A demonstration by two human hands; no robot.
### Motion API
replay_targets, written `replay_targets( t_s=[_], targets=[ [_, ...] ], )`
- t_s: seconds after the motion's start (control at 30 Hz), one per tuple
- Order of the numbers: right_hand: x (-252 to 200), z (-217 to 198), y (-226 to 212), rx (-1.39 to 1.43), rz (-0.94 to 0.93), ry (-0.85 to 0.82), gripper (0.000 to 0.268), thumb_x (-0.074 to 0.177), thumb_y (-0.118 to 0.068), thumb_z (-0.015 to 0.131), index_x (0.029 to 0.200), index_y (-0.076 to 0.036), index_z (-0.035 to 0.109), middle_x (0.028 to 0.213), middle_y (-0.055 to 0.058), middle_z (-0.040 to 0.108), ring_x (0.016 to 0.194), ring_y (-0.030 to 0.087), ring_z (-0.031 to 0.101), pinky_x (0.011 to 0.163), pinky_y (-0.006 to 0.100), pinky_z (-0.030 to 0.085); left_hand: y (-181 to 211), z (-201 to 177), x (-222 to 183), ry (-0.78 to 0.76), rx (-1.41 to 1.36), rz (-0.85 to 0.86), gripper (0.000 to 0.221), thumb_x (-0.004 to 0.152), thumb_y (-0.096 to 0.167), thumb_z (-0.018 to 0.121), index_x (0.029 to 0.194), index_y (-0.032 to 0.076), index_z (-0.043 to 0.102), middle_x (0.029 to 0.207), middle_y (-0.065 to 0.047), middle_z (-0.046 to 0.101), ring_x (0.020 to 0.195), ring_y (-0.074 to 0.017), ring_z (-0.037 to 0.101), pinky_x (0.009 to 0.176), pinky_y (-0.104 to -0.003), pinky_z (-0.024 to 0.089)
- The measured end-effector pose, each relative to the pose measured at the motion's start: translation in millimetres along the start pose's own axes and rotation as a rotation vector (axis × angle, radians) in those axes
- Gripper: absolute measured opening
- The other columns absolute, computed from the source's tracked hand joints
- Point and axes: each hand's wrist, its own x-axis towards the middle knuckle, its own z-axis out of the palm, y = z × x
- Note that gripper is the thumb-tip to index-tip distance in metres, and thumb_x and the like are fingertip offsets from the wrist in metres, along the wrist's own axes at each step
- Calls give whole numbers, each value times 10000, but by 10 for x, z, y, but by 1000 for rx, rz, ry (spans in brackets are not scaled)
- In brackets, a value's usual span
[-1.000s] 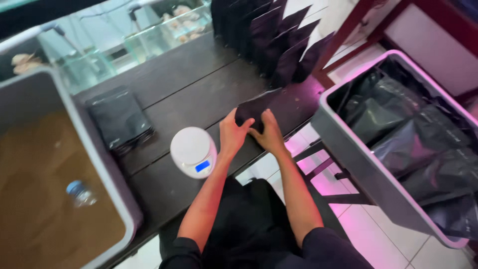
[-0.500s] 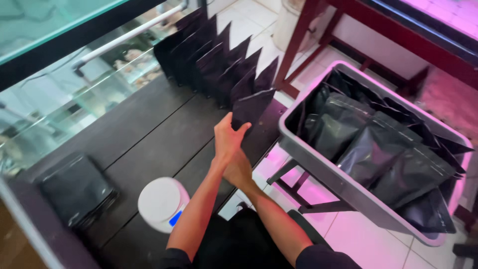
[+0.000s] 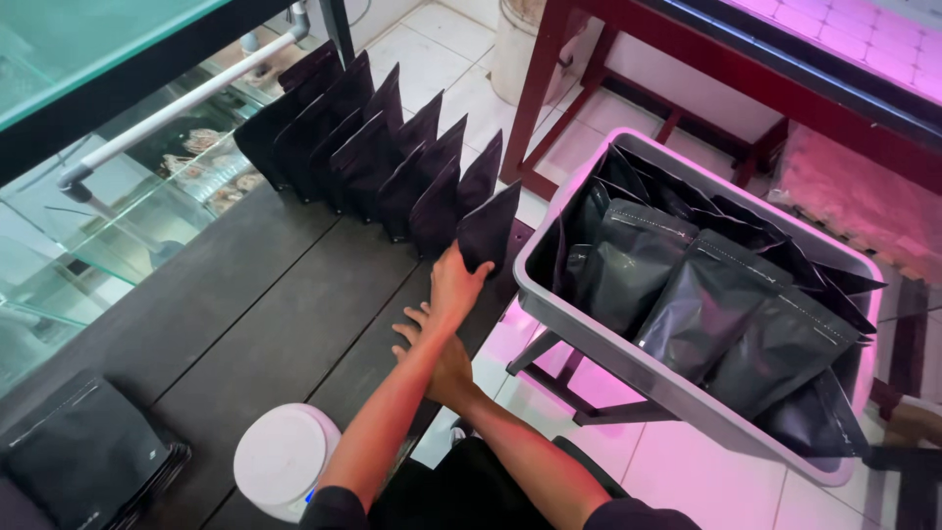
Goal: The person scoops a brown granular material from a large bin into black pouches using a cut plastic bottle, weighs each pouch on a digital scale, folds the top, and places the finished pouches in a row on the table.
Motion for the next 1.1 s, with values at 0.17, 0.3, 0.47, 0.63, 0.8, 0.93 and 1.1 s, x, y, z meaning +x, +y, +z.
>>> replay_targets(
  t_s=[0.17,0.3,0.47,0.63,0.8,0.93,1.1],
  targets=[
    [-16,63,99,19,-99,194,601,961,-514,708,1476,-205,709,1358,154,676,1377,418,603,1223,531,447,-213,238,365,-42,149,-31,596,916,396,899,1350,29,716,1194,-294,790,1166,-516,754,1006,-615,635],
    [72,-50,-97,3,-99,315,521,840,-343,823,1255,-32,774,1185,209,718,1253,458,661,1185,552,477,-325,329,574,-61,275,15,617,905,517,889,1280,46,756,1126,-323,791,1121,-542,765,975,-616,645],
    [139,-375,-265,59,-16,61,401,689,-225,827,1044,-40,797,1126,147,744,1237,377,674,1230,500,437,-245,193,608,-102,308,51,671,926,548,860,1259,-24,753,1134,-361,762,1137,-574,752,1007,-619,623],
    [37,-8,-30,12,-55,78,333,659,-132,818,970,-13,807,1070,168,753,1213,395,693,1239,530,454,-235,185,690,-123,343,54,644,954,537,836,1224,-42,757,1129,-349,756,1142,-562,752,1006,-598,625],
    [41,-67,-69,19,-35,71,343,653,-169,843,963,-25,816,1049,153,746,1207,367,691,1250,520,457,-155,155,694,-159,370,35,690,981,613,768,1304,4,748,1163,-300,755,1178,-524,751,1017,-595,617],
    [45,-29,-61,38,-26,54,357,700,-144,844,1027,-2,819,1097,180,760,1228,399,692,1259,527,432,-164,165,740,-157,384,26,682,982,639,745,1292,32,759,1154,-278,760,1167,-504,758,996,-573,624],
    [27,52,-10,45,-15,44,373,691,-150,844,1033,-3,819,1094,175,761,1223,391,694,1270,521,434,-166,154,736,-153,387,25,703,983,667,734,1272,27,757,1167,-284,758,1180,-508,751,1010,-577,620]
  ],
)
